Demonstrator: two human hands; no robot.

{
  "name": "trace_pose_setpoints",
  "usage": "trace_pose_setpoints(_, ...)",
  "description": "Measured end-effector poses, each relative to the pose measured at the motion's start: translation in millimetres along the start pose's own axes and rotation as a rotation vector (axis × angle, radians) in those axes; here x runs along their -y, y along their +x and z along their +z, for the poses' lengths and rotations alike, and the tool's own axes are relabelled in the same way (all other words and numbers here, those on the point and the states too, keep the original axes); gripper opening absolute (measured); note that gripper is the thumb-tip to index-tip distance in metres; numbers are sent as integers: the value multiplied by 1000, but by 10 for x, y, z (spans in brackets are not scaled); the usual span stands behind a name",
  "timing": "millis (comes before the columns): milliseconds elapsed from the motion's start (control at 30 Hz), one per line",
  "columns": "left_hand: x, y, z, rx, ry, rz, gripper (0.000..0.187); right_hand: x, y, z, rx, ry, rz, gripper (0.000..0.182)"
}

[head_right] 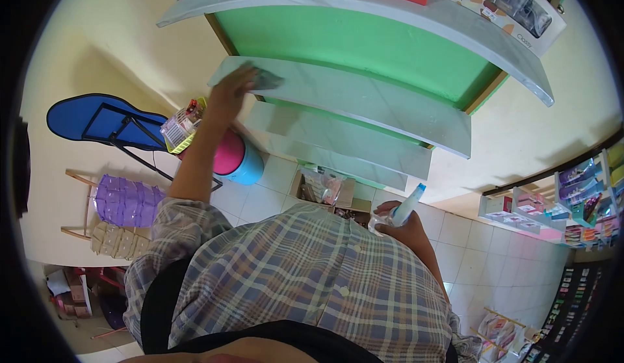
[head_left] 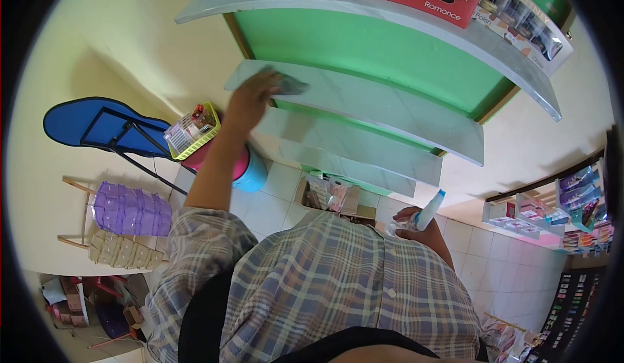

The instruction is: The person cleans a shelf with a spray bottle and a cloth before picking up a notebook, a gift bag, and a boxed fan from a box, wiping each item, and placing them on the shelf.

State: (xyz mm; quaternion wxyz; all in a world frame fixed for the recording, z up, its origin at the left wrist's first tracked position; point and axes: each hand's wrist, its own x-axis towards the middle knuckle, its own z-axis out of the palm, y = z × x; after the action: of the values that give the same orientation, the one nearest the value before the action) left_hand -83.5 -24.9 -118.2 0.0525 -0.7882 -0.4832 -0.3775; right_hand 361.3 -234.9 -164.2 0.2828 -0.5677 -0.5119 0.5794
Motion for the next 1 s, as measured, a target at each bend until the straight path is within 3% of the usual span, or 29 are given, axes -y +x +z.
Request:
trace_pose_setpoints(67,427,-174,-303,-34,136,-156,29,-49,-22,-39,-19,19,17,40)
trace_pose_setpoints(133,717,-303,-595,-69,131,-497,29,-98,-63,-85,-39,45,40,41)
trace_pose_setpoints(167,696,-309,-647,-67,133,-496,29,-107,-82,-108,-54,39,43,41)
trace_pose_setpoints(233,603,-291,-771,-413,149,-568,29,-111,-98,-154,-70,39,38,42)
trace_pose_setpoints(267,473,-256,-754,-413,151,-568,29,-109,-98,-165,-75,59,56,41)
trace_pose_setpoints(367,126,-191,-475,-170,124,-32,31,-52,-61,-161,-71,31,55,42)
trace_pose_setpoints(467,265,-251,-425,-132,222,-34,36,-137,52,-227,-51,16,-57,45)
trace_pose_setpoints(533,396,-245,-501,-174,206,-96,29,-112,105,-251,-43,62,-151,47)
trace_pose_setpoints(600,408,-259,-526,-284,181,-398,30,-9,122,-314,-164,153,-201,54)
trace_pose_setpoints(667,301,-242,-456,-359,197,-394,30,-122,251,-475,-212,103,-433,61)
trace_pose_setpoints(733,81,-168,-384,-334,198,-70,29,-51,339,-581,-221,94,-508,63)
trace_pose_setpoints(767,55,-160,-323,-199,195,56,34,34,356,-596,-219,92,-509,63)
trace_pose_setpoints(1000,-1,-98,-241,-243,222,12,28,228,441,-768,-345,77,-579,59)
